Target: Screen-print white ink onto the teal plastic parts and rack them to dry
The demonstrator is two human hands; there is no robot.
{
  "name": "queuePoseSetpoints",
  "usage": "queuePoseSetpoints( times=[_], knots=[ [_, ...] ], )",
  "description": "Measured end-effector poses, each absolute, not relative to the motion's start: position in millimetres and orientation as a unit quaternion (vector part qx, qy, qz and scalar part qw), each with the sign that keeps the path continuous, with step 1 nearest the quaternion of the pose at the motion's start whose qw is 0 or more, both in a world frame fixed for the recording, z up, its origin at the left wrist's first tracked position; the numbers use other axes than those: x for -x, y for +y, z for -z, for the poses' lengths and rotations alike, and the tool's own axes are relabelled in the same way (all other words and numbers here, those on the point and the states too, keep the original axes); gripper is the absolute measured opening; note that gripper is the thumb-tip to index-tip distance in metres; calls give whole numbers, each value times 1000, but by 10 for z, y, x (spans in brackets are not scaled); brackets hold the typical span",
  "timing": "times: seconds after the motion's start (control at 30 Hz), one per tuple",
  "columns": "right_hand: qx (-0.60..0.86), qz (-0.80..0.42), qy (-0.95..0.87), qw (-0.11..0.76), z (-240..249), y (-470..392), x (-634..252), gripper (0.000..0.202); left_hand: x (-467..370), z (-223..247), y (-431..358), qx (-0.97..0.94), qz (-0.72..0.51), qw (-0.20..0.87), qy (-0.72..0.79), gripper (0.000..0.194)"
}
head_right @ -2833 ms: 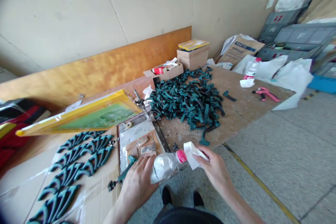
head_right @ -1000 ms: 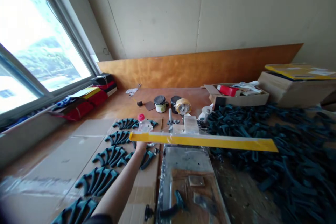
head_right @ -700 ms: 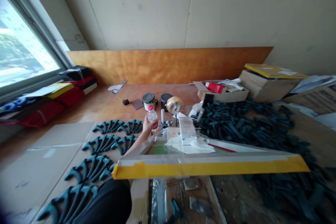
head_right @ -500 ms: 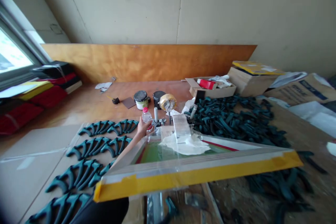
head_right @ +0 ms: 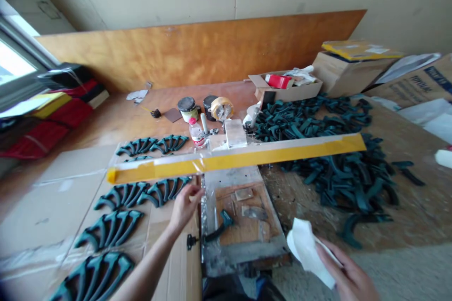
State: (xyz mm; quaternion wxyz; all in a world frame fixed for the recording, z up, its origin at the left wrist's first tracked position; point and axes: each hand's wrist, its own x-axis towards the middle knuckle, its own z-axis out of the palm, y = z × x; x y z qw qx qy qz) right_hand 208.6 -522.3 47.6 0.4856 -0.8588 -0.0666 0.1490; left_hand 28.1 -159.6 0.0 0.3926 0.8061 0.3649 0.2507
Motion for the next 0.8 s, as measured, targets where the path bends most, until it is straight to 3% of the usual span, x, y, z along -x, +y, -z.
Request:
queuePoseSetpoints(
  times=[0.13, 0.23, 0.4, 0.5, 0.6, 0.8],
  knots=[
    [884, -164, -170, 402, -468, -4960, -2273, 47, -46, 109, -2549, -898, -158, 271, 309, 25],
    [875, -120, -282, 375, -501, -4770, -2306, 43, -82, 133, -2807, -893, -182, 195, 363, 15],
    [769, 44, -504, 391, -589, -4541, -2166, 26, -160, -279, -3023, -884, -204, 225, 357, 14],
    [692, 78, -607, 384, -687, -4476, -2052, 28, -228, -562, -3225, -894, -229, 232, 307, 14],
    [652, 42, -649, 391, -780, -4476, -2017, 30, -307, -714, -3376, -901, -262, 219, 267, 12],
    [670, -159, -587, 425, -1041, -4585, -2165, 12, -397, -896, -3502, -918, -289, 196, 187, 8]
  ],
)
